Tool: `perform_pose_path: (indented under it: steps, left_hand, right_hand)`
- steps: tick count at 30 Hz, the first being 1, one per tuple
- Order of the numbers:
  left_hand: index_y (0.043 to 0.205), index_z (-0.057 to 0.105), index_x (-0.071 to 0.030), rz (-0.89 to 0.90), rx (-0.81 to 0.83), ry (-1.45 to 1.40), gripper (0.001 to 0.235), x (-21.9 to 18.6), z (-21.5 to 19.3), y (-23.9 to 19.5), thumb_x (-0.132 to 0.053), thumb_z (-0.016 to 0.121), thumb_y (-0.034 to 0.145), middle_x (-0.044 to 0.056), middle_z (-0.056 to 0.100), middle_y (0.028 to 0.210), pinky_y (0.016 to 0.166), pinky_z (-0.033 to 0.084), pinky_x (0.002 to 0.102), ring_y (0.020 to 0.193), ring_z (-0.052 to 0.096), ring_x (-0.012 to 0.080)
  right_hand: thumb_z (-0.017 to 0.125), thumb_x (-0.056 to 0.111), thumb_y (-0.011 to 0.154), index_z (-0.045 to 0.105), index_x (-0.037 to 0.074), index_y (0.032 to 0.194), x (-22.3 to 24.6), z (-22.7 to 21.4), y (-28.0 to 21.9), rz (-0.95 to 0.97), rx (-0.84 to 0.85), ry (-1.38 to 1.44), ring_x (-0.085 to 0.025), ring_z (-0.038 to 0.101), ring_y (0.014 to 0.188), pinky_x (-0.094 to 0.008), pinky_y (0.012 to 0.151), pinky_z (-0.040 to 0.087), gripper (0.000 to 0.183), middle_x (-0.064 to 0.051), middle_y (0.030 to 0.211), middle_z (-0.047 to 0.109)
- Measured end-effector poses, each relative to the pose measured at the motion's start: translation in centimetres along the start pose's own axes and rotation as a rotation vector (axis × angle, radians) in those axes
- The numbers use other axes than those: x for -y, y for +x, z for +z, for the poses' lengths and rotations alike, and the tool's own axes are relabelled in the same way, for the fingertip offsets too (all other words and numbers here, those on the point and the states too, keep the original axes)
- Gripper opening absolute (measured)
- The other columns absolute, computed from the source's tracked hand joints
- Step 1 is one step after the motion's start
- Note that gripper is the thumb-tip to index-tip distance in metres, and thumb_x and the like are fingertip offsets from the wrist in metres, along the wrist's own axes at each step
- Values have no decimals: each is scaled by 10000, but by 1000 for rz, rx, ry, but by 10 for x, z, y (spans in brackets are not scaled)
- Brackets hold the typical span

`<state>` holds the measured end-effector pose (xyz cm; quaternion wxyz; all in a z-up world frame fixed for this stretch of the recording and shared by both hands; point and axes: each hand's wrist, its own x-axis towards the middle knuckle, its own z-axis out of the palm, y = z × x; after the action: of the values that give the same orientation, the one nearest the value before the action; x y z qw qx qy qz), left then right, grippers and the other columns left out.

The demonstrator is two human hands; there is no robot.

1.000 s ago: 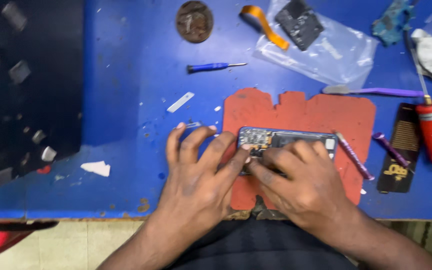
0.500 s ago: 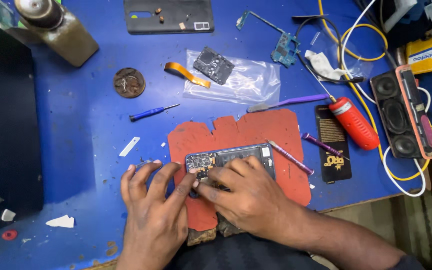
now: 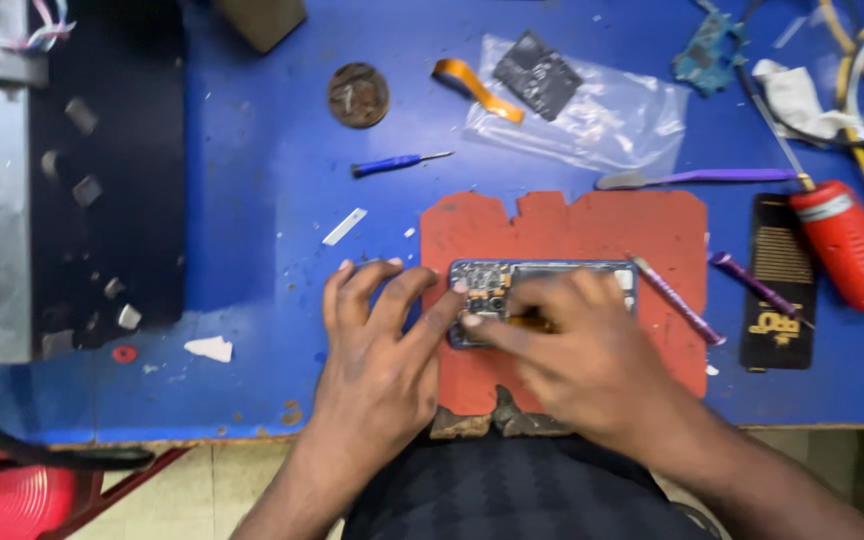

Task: The person disassembles a smartphone, removes the battery and internal components, and reassembles the device. They use a screwdriver to remove screws and handle the motherboard, battery, and back cover.

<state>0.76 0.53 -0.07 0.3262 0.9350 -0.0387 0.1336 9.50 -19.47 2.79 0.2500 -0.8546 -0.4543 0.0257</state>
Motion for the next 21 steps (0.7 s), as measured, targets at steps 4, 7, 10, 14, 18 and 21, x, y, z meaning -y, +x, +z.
perform_pose_path:
  steps: [4, 7, 10, 14, 18, 21]
  left_hand:
    - [1147, 722, -66, -35, 11, -52, 405, 4, -2, -5, 7, 670, 752, 119, 580, 1284, 1161, 304, 625, 1279, 479, 375]
    - [1096, 729, -80, 17, -22, -72, 332, 2, -5, -7, -20, 695, 772, 94, 574, 1271, 1178, 290, 636, 1290, 485, 348]
    - [1097, 737, -71, 73, 0, -46, 327, 1, -4, -8, -53, 721, 771, 86, 572, 1266, 1169, 258, 660, 1288, 481, 342]
    - [1124, 743, -67, 91, 35, 16, 309, 0, 0, -9, -89, 748, 816, 95, 564, 1280, 1167, 240, 669, 1306, 457, 346]
    - [1121, 747, -71, 79, 54, 60, 314, 0, 2, -7, -104, 740, 809, 108, 566, 1283, 1166, 228, 693, 1310, 439, 357]
    - [1116, 743, -69, 91, 71, 81, 304, 1, 3, -8, -135, 730, 819, 118, 568, 1282, 1162, 219, 707, 1302, 443, 358]
  right_hand:
    - [735, -23, 721, 801, 172, 1064, -18, -16, -16, 135, -93, 10, -220, 581, 893, -360, 792, 475, 399, -40, 1009, 651]
    - [741, -35, 779, 806, 153, 1085, -29, -22, -28, 204, -154, -77, -192, 572, 865, -315, 769, 478, 365, -28, 999, 662]
    - [755, -32, 802, 805, 139, 1106, -36, -24, -36, 226, -173, -127, -182, 563, 868, -296, 755, 473, 353, -34, 1020, 673]
    - [758, -39, 802, 805, 128, 1111, -43, -22, -43, 259, -162, -133, -176, 566, 876, -282, 748, 473, 354, -36, 1001, 686]
    - [766, -37, 786, 804, 130, 1078, -47, -19, -42, 246, -173, -132, -188, 573, 880, -296, 749, 473, 339, -40, 1013, 688]
    - [774, -34, 800, 808, 142, 1078, -49, -18, -40, 228, -178, -136, -186, 568, 862, -292, 746, 468, 331, -32, 1017, 687]
